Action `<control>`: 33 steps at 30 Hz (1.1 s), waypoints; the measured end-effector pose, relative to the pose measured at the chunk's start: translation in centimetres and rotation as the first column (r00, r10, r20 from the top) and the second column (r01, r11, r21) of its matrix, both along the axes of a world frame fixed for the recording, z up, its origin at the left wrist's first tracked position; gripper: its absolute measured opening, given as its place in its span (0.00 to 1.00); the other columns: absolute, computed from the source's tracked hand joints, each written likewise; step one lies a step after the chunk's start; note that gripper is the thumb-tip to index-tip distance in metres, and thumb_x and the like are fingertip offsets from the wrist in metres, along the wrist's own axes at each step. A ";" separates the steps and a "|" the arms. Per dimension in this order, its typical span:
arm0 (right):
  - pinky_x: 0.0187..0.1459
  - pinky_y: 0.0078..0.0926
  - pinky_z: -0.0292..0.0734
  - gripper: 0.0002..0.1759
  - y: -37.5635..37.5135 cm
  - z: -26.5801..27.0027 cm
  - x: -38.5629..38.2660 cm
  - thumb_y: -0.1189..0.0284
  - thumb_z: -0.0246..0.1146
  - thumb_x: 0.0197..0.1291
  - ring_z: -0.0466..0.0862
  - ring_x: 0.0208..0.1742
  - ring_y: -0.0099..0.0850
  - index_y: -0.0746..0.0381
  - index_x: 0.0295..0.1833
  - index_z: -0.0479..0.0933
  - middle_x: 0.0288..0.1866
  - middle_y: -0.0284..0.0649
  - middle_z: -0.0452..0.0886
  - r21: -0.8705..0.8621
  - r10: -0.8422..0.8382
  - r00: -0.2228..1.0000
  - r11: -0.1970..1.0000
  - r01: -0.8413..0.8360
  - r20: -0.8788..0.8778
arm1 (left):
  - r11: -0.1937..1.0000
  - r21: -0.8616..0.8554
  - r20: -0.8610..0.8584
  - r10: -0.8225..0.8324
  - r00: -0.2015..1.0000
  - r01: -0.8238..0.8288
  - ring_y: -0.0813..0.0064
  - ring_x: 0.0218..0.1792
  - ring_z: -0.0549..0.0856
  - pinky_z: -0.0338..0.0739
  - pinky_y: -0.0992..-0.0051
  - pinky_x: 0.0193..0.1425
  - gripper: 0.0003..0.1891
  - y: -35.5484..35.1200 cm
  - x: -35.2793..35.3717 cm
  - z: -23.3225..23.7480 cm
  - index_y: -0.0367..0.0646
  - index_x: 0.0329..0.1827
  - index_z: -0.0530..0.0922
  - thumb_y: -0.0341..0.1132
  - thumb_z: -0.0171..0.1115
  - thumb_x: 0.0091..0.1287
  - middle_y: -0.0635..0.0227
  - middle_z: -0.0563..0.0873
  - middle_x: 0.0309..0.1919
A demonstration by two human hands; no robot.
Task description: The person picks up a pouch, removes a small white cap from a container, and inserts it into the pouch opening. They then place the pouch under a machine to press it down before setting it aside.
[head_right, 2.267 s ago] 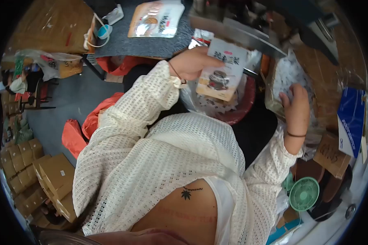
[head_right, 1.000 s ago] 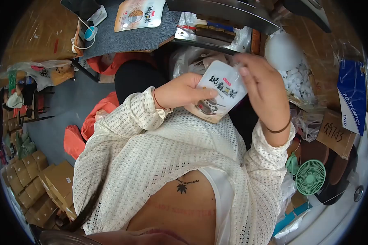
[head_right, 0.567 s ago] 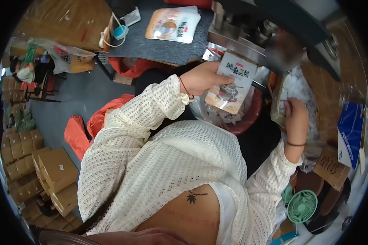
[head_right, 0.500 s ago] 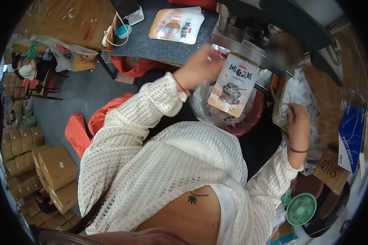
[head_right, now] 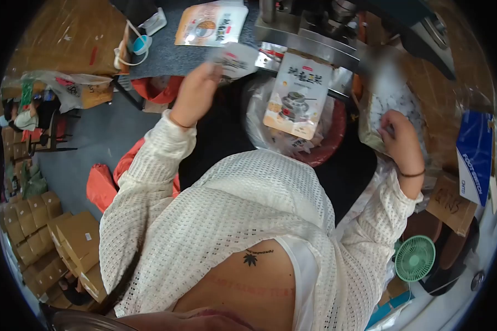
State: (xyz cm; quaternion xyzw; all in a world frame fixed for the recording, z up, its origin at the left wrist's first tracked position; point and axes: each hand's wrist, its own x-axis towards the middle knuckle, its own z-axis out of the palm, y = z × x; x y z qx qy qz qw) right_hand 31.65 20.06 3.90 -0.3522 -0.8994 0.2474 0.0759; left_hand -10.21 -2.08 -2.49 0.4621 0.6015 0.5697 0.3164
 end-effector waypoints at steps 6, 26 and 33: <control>0.51 0.41 0.80 0.18 0.6 -1.2 0.4 0.83 0.68 0.58 0.84 0.48 0.53 0.66 0.54 0.79 0.45 0.52 0.83 0.282 0.069 0.997 0.958 -0.057 -0.034 | 0.965 -0.068 0.125 -0.244 0.962 0.253 0.86 0.36 0.85 0.80 0.82 0.41 0.05 0.5 4.3 1.1 0.37 0.45 0.87 0.30 0.70 0.73 0.73 0.88 0.37; 0.43 0.19 0.78 0.08 -9.7 1.2 -8.1 0.77 0.71 0.70 0.85 0.42 0.20 0.68 0.50 0.83 0.47 0.39 0.90 -0.382 -0.237 0.654 0.920 -0.087 -0.719 | 0.906 -0.169 0.109 -0.374 0.921 0.388 0.81 0.33 0.87 0.80 0.77 0.40 0.08 2.0 12.1 1.0 0.37 0.45 0.90 0.30 0.73 0.66 0.64 0.92 0.33; 0.42 0.17 0.76 0.06 -9.2 1.2 -8.4 0.78 0.70 0.70 0.80 0.37 0.17 0.68 0.47 0.82 0.41 0.34 0.86 -0.339 -0.207 0.733 0.940 -0.034 -0.647 | 0.828 -0.221 0.431 -0.391 0.813 0.515 0.84 0.40 0.87 0.82 0.79 0.46 0.11 1.8 12.7 1.1 0.32 0.51 0.88 0.33 0.71 0.74 0.67 0.92 0.40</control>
